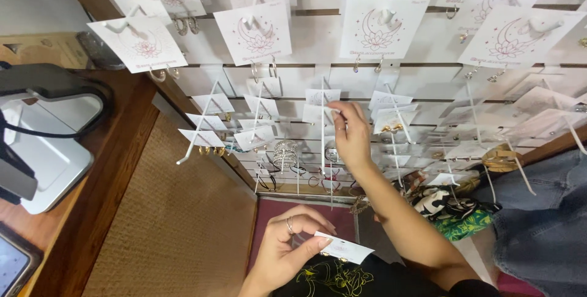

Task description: The person removes earrings from a wall-mounted display rack, examines them, and hangs them back on the rack. They handle multiple pairs of earrings attached to white cards, moving them between different hooks on the display.

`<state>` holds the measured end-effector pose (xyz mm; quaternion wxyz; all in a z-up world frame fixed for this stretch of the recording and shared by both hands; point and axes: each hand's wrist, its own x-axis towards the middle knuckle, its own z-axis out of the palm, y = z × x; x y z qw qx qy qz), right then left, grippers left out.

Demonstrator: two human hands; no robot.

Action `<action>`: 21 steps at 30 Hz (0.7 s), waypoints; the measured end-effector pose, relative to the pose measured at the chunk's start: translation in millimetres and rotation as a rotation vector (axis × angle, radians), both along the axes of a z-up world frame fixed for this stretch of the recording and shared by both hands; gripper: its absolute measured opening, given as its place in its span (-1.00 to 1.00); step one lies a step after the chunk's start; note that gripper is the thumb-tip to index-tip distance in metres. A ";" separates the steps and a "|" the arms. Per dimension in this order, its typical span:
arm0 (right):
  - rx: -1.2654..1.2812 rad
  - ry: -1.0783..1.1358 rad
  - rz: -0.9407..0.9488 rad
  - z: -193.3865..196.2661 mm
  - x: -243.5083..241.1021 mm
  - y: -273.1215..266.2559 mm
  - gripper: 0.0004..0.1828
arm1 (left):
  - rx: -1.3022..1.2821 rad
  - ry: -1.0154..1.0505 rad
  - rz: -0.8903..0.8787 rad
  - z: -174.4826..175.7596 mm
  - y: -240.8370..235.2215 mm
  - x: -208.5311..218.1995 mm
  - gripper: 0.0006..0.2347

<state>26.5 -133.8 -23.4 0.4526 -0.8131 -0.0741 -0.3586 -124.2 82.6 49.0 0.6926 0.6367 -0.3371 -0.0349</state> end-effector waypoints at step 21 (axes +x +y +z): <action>-0.104 -0.066 -0.101 -2.6 36.3 -3.7 -0.56 | -0.019 0.008 -0.047 -7.9 -3.8 12.8 -0.90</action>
